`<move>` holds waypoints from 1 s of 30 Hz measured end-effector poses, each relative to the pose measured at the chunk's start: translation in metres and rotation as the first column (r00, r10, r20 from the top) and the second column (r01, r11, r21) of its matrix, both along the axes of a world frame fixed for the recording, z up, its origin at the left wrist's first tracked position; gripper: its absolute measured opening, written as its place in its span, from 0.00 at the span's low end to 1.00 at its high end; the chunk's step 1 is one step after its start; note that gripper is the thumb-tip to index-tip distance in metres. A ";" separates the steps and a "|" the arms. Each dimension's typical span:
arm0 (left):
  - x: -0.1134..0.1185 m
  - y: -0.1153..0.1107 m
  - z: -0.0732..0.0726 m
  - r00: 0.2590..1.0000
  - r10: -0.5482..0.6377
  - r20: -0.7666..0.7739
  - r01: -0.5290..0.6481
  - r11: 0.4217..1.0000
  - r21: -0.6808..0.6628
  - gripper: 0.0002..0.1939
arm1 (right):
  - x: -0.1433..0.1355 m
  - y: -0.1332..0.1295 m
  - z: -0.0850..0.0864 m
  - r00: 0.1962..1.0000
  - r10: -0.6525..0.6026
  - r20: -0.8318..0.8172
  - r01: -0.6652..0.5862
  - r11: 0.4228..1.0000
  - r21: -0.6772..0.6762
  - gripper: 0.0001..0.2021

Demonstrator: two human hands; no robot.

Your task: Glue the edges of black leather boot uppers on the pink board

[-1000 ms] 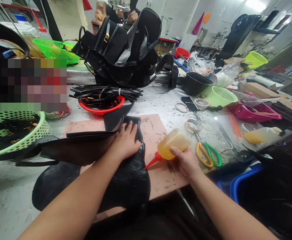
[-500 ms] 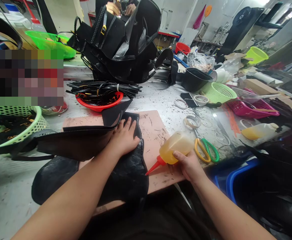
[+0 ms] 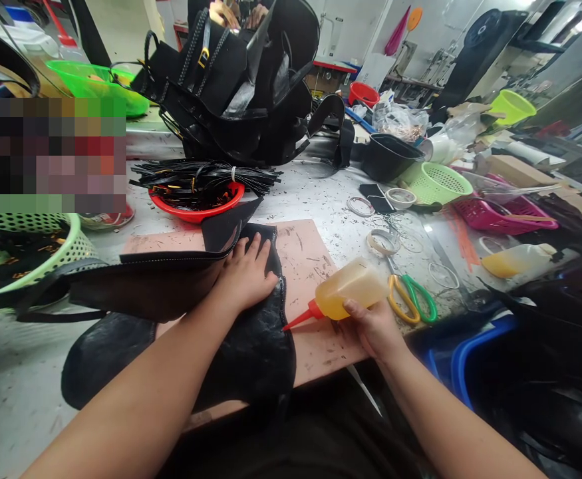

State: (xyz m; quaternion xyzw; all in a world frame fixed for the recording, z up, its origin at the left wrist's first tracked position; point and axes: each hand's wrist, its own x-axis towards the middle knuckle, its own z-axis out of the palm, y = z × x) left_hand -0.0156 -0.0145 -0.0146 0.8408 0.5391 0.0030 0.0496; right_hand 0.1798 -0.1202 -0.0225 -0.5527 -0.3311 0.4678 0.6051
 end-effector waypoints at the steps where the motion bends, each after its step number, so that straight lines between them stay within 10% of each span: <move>1: 0.000 0.000 0.000 1.000 -0.001 0.004 0.001 1.000 0.003 0.32 | -0.001 0.001 -0.001 1.000 -0.012 0.007 0.012 1.000 0.023 0.23; 8: -0.002 -0.002 -0.001 1.000 -0.008 0.027 0.006 0.997 0.071 0.31 | 0.002 0.002 0.006 0.988 -0.154 0.032 0.144 0.969 0.203 0.29; 14: 0.000 -0.016 0.016 0.984 -0.170 -0.054 0.178 0.946 0.270 0.12 | 0.034 -0.007 0.017 0.971 0.089 -0.223 -0.140 0.964 -0.227 0.22; 17: 0.012 -0.033 0.039 0.944 -0.311 -0.108 0.329 0.908 0.260 0.11 | 0.062 0.011 0.019 0.962 0.233 0.144 -0.161 0.907 -0.388 0.21; 20: 0.019 -0.064 0.065 0.879 -0.445 -0.171 0.471 0.865 0.174 0.10 | 0.088 0.040 0.026 0.688 0.391 0.612 -0.061 0.871 -0.487 0.19; 23: 0.000 -0.107 0.076 0.850 -0.474 -0.229 0.497 0.866 0.053 0.07 | 0.098 0.061 0.039 0.528 0.424 0.736 0.013 0.862 -0.506 0.18; 27: -0.054 -0.162 0.044 0.936 -0.296 -0.191 0.325 0.935 0.145 0.15 | 0.061 0.071 0.059 0.205 0.263 0.943 0.026 0.961 -0.274 0.26; 30: -0.082 -0.184 0.007 0.967 -0.192 -0.167 0.244 0.887 0.392 0.24 | -0.006 0.079 0.075 0.065 0.114 0.991 -0.444 0.893 -0.073 0.29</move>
